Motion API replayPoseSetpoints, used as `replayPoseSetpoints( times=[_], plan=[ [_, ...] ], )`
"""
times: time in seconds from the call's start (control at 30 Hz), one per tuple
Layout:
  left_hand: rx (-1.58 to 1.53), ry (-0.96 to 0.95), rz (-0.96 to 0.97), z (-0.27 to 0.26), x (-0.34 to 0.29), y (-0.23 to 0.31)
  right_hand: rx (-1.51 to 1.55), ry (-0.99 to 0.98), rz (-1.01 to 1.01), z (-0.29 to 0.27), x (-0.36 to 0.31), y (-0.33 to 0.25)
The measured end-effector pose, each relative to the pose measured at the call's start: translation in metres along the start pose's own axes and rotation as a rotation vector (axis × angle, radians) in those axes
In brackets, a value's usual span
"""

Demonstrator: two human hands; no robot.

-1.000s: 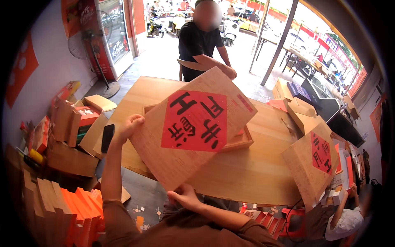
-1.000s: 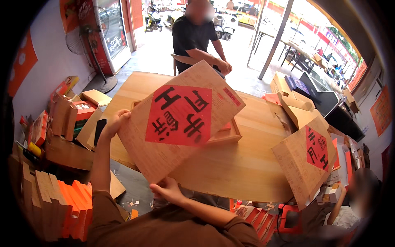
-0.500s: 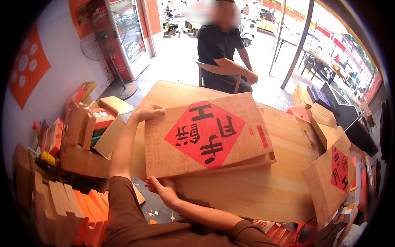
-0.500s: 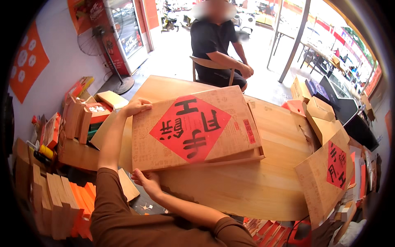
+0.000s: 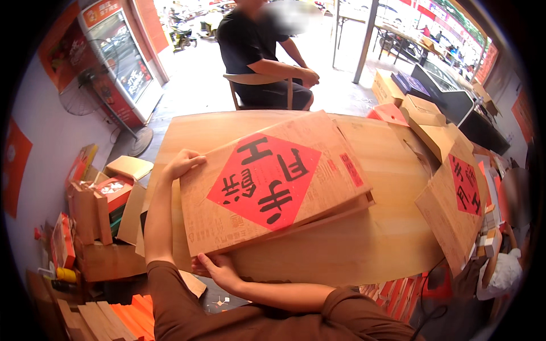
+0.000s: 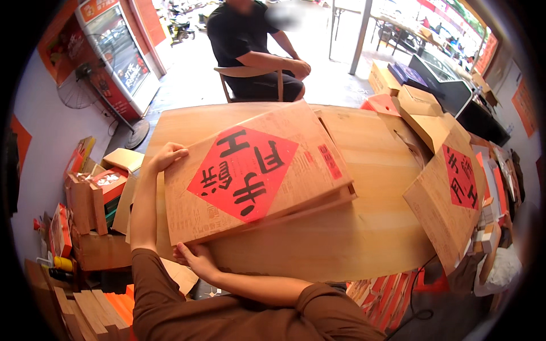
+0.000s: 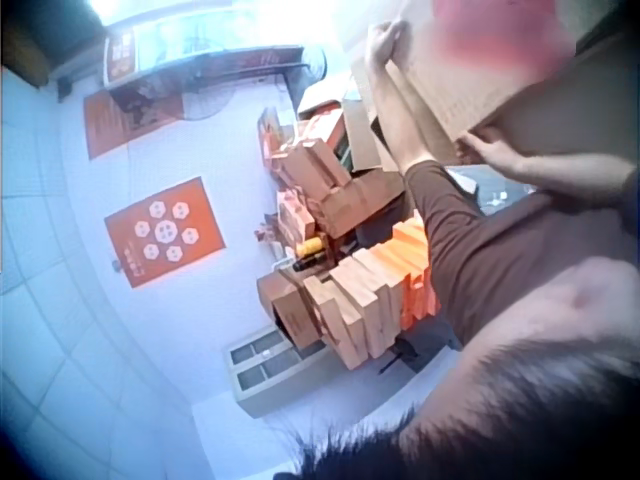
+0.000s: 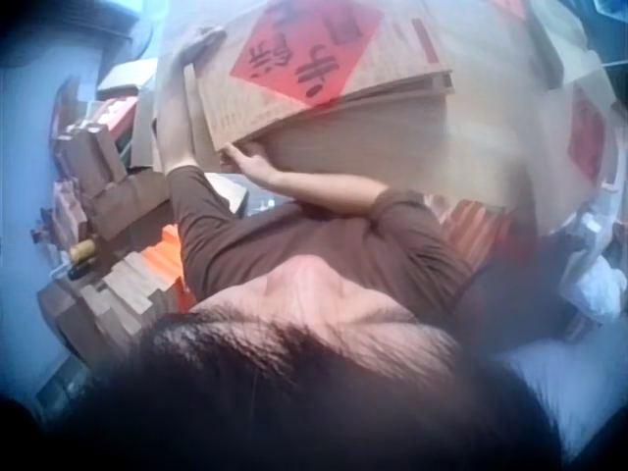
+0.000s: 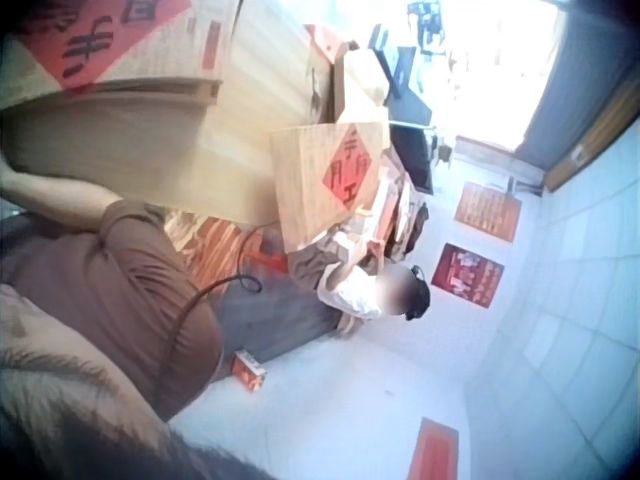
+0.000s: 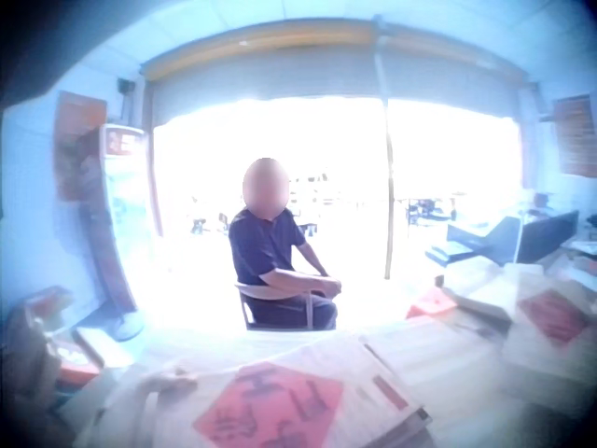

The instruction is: The person assembles cardboard gift boxes by folding the sides and lid, then placing the lid onto the box base.

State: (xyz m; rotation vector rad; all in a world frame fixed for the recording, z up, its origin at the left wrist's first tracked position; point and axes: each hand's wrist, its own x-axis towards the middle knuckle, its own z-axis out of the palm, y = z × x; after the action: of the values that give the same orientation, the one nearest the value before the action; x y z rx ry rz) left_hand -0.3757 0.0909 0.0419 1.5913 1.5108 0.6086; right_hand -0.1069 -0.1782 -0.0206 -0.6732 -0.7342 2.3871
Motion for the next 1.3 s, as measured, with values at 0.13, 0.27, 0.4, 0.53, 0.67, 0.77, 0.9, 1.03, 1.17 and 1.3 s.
replayPoseSetpoints(
  times=[0.13, 0.27, 0.4, 0.53, 0.67, 0.77, 0.9, 1.03, 1.17, 1.3],
  plan=[
    [-0.081, 0.098, -0.033, 0.04, -0.025, 0.015, -0.138, 0.019, 0.055, -0.035, -0.059, -0.04],
    [-0.12, 0.163, -0.054, 0.097, -0.066, 0.037, -0.269, 0.107, 0.11, -0.079, -0.139, -0.092],
    [-0.162, 0.278, -0.038, 0.158, -0.097, 0.05, -0.436, 0.246, 0.067, -0.113, -0.204, -0.119],
    [0.168, 0.309, -0.08, 0.171, -0.112, 0.097, -0.418, 0.289, 0.011, -0.116, -0.226, -0.131],
    [0.391, 0.341, -0.128, 0.171, -0.1, 0.129, -0.377, 0.259, -0.002, -0.129, -0.218, -0.123],
    [0.5, 0.36, -0.087, 0.17, -0.093, 0.133, -0.33, 0.242, 0.004, -0.129, -0.217, -0.121],
    [0.565, 0.392, 0.061, 0.171, -0.085, 0.136, -0.278, 0.232, 0.036, -0.126, -0.217, -0.123],
    [0.607, 0.365, 0.038, 0.171, -0.076, 0.152, -0.382, 0.135, 0.248, -0.125, -0.219, -0.144],
    [0.639, 0.365, 0.023, 0.173, -0.07, 0.151, -0.515, 0.059, 0.409, -0.137, -0.225, -0.163],
    [0.639, 0.399, -0.006, 0.172, -0.074, 0.136, -1.211, 0.369, -0.409, -0.184, -0.24, -0.227]
  ],
)
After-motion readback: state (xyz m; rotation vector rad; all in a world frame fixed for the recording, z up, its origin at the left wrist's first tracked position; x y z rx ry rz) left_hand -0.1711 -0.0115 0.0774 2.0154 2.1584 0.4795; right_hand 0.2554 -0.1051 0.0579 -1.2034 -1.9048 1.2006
